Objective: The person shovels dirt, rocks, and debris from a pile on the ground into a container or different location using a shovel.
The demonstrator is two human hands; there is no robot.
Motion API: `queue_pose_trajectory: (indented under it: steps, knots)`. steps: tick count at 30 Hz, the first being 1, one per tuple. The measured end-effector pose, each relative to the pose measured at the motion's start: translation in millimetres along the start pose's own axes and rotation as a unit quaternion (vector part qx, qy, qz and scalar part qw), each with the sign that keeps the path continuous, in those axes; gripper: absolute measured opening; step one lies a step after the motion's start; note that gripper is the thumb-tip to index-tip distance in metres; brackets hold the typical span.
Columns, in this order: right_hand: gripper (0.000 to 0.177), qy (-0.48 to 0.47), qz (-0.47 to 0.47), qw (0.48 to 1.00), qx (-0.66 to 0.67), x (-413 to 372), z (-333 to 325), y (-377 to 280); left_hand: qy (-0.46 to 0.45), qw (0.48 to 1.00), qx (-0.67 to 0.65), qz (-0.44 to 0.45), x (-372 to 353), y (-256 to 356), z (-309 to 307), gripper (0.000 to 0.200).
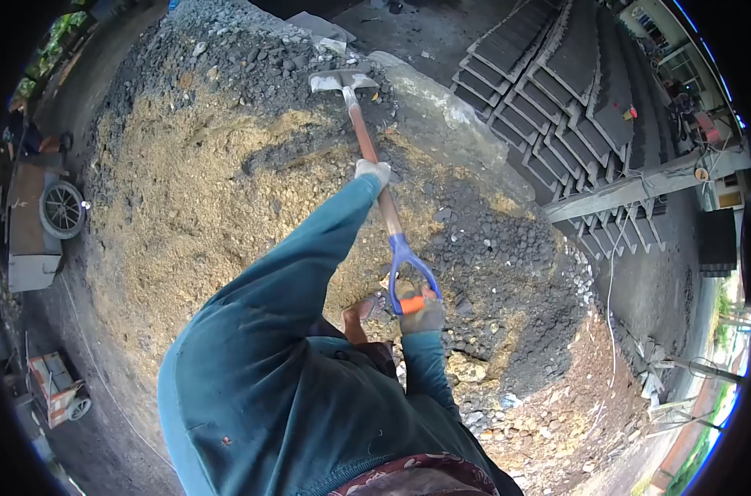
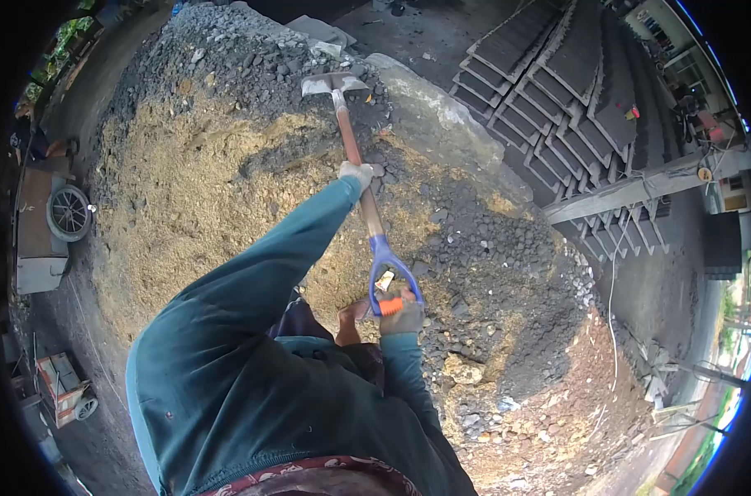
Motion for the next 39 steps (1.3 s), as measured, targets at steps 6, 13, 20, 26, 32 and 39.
queue_pose_trajectory:
  steps: [6,13,20,26,32,39]
  knots:
    - [0.017,0.004,-0.009,0.998,-0.057,-49.7,-20.5,-37.7,-0.076,0.992,0.102,-0.001,-31.7,-79.2,90.4,0.053]
    - [0.017,0.162,-0.066,0.957,-0.230,-131.8,-142.4,-93.9,-0.130,0.957,-0.028,-0.257,-264.1,-231.7,136.0,0.040]
    - [0.017,0.101,-0.060,0.934,-0.336,-78.2,-146.5,-68.1,-0.136,0.895,-0.136,-0.404,-281.4,-278.1,25.7,0.027]
    - [0.027,-0.053,-0.085,0.929,-0.357,-23.2,-24.1,-27.6,0.025,0.833,-0.445,-0.329,-159.9,-311.8,-38.2,0.021]
    - [0.023,-0.055,-0.158,0.928,-0.332,-22.7,66.5,-12.3,0.054,0.861,-0.441,-0.246,-126.2,-176.0,-51.8,0.025]
    - [0.022,-0.077,-0.113,0.934,-0.330,-79.0,81.5,-30.8,-0.079,0.886,-0.350,-0.294,-143.5,-163.7,18.5,0.028]
Point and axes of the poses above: each hand's wrist, its own x-axis towards the middle knuckle, its own z-axis out of the palm, y = z × x, the point moved 9 cm from there along x, towards the middle knuckle, and after that the axes turned 7 degrees about z, right-handed, at the moved point
